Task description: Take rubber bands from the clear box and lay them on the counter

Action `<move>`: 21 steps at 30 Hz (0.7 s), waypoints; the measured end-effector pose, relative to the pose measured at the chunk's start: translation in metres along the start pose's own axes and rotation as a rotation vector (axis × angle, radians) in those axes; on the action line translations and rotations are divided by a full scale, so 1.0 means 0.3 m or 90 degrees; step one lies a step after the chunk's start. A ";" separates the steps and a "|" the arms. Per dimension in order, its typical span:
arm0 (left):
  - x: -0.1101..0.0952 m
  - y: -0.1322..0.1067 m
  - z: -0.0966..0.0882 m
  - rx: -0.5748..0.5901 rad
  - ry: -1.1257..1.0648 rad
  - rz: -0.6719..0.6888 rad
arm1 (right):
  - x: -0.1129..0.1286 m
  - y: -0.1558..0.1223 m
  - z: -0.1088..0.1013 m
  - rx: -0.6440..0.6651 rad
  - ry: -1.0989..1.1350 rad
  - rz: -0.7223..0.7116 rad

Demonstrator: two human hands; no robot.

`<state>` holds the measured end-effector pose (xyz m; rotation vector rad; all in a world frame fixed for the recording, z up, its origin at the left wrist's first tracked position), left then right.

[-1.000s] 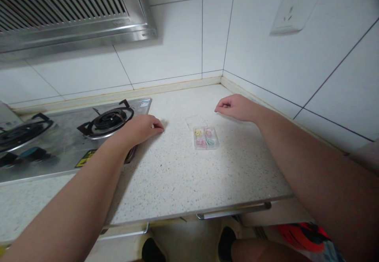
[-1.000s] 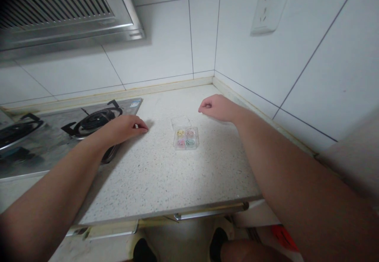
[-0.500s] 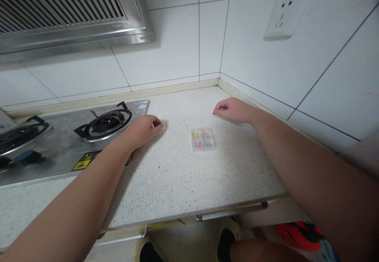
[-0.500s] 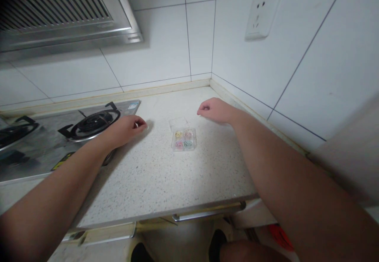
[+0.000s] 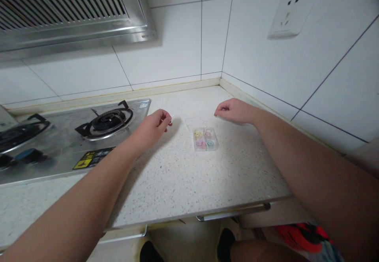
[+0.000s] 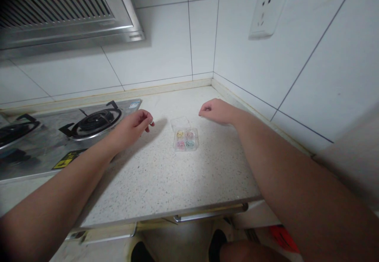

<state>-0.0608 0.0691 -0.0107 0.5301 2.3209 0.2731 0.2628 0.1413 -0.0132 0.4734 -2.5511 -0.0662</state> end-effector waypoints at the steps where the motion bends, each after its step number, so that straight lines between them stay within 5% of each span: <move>1: -0.008 -0.002 0.007 -0.009 -0.046 0.003 | 0.002 0.000 0.000 0.002 0.001 0.002; 9: -0.079 -0.015 0.011 -0.041 -0.326 0.031 | 0.000 0.002 0.010 0.017 0.009 0.017; 21: -0.123 -0.028 0.043 -0.049 -0.471 -0.002 | -0.010 0.010 0.014 0.033 0.011 -0.001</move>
Point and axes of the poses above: each hand's wrist, its own y-axis towards the middle knuckle, its own z-axis out of the palm, x = y × z, the point moved 2 cm from there along y, towards the middle knuckle, and after that the axes turned 6 degrees about z, right-handed, at the moved point
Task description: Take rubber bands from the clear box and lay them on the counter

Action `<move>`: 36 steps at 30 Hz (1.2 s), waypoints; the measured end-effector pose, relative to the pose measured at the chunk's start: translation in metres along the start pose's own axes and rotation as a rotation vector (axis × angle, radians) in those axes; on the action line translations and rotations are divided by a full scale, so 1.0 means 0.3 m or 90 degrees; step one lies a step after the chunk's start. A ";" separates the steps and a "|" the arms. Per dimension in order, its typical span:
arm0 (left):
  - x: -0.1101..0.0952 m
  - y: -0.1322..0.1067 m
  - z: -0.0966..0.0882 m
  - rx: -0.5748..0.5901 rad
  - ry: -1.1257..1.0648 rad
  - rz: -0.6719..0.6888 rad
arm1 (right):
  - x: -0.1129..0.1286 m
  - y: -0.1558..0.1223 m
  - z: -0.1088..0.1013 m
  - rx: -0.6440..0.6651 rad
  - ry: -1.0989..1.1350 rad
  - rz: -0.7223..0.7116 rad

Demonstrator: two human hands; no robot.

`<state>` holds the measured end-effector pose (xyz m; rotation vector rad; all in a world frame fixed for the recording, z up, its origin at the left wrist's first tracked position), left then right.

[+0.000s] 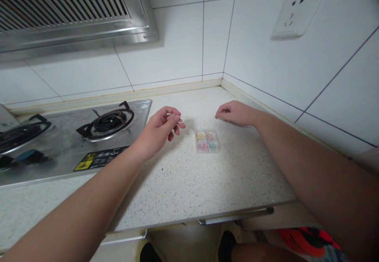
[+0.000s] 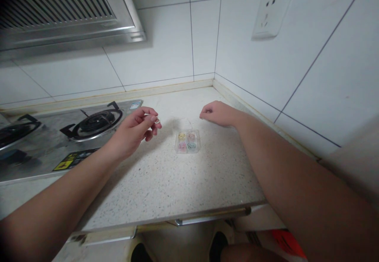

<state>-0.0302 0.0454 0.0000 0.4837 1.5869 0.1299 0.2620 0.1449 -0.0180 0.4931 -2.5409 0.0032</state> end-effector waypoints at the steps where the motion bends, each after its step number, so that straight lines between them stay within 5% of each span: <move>1: -0.002 -0.003 0.004 0.007 -0.005 0.001 | 0.000 0.000 0.000 -0.001 0.002 -0.002; 28: 0.015 -0.015 0.083 -0.009 0.032 -0.048 | 0.007 0.040 0.075 -0.104 0.165 -0.058; 36: -0.084 0.080 0.091 -0.090 -0.070 -0.062 | 0.006 0.051 0.088 -0.116 0.191 -0.051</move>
Point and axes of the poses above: each hand's wrist, its own y-axis towards the middle knuckle, its own z-axis out of the palm, x = y × z, the point moved 2 cm from there along y, towards the middle knuckle, and after that the axes turned 6 degrees about z, right-handed, at the moved point
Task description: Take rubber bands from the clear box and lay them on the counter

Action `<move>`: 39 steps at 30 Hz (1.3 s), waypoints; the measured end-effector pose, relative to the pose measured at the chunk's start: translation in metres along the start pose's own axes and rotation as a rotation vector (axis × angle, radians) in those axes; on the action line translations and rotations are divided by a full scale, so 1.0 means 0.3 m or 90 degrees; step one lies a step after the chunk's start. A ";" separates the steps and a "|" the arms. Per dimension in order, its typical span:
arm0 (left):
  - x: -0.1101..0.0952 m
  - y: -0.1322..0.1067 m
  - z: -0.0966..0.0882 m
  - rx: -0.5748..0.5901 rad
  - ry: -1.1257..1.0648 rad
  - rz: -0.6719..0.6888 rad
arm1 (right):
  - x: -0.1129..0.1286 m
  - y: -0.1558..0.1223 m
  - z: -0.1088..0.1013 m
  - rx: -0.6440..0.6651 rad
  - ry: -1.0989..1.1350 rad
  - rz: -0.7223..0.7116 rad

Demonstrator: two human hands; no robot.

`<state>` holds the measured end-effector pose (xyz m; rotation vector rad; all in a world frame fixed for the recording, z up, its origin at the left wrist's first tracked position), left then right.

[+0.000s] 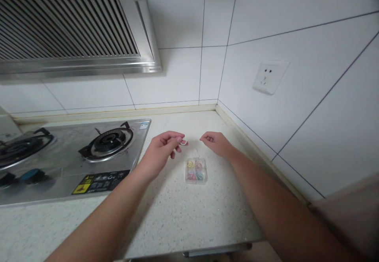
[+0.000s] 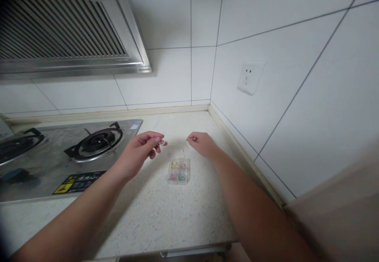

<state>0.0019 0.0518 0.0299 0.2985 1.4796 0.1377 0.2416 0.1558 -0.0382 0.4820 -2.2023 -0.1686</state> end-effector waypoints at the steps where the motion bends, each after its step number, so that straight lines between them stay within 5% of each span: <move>1: -0.010 0.016 0.007 -0.020 -0.031 -0.007 | -0.001 0.000 0.000 -0.004 0.004 0.001; 6: 0.028 0.059 0.043 -0.105 -0.025 0.059 | 0.017 -0.007 0.013 0.008 0.039 -0.014; 12: 0.153 0.023 0.072 -0.043 0.030 0.018 | 0.113 -0.040 0.059 0.045 0.107 -0.043; 19: 0.191 0.026 0.048 -0.031 0.059 0.034 | 0.202 -0.088 0.088 0.150 0.271 -0.056; 31: 0.232 0.069 0.040 -0.021 0.077 0.017 | 0.143 -0.067 0.102 0.053 0.252 -0.031; 39: 0.274 0.081 0.027 -0.014 0.059 0.007 | 0.126 -0.063 0.098 0.069 0.260 0.021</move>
Point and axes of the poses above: each hand's wrist, its own y-axis towards the middle knuckle, its own z-axis out of the palm, x = y × z, the point moved 2 cm from there along y, towards the middle knuckle, and after that the axes turned 6 degrees about z, right-handed, at the moved point
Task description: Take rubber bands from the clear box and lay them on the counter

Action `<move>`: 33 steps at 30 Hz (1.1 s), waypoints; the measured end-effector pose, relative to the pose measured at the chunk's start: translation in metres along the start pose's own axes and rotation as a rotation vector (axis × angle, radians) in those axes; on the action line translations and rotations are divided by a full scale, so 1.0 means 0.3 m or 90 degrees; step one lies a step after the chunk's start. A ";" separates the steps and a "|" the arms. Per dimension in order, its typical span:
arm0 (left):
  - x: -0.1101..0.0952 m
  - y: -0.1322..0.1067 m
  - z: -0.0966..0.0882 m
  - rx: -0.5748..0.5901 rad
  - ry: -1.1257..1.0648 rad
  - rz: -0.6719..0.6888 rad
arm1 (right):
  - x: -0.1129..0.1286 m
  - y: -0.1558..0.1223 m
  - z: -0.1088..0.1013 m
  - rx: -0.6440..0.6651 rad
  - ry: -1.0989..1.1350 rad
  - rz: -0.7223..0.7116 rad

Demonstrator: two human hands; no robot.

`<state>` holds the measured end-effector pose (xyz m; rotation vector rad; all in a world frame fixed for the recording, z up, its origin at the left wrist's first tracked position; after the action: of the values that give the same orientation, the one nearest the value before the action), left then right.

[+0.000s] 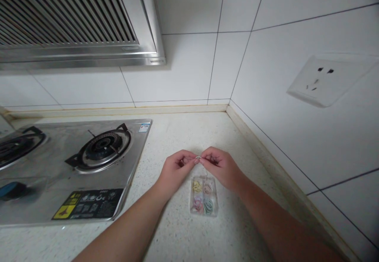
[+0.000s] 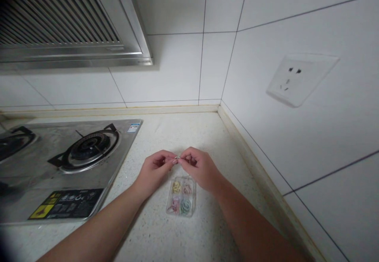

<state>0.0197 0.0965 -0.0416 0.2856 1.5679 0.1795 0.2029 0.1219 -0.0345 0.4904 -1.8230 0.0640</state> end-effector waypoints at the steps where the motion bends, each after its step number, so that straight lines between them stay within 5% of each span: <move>1: 0.005 0.000 -0.001 0.000 -0.002 -0.004 | 0.000 0.000 0.000 0.004 0.000 0.003; 33: -0.004 -0.010 0.001 -0.008 -0.026 -0.016 | 0.039 -0.009 -0.004 0.022 0.000 -0.011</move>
<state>0.0197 0.0932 -0.0414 0.2585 1.5292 0.1626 0.2022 0.1165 -0.0238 0.5301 -1.8205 0.0832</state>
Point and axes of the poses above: each hand's wrist, its own y-axis towards the middle knuckle, its own z-axis out of the palm, x = y × z, the point moved 2 cm from there along y, towards the middle knuckle, and after that the axes turned 6 degrees about z, right-handed, at the moved point
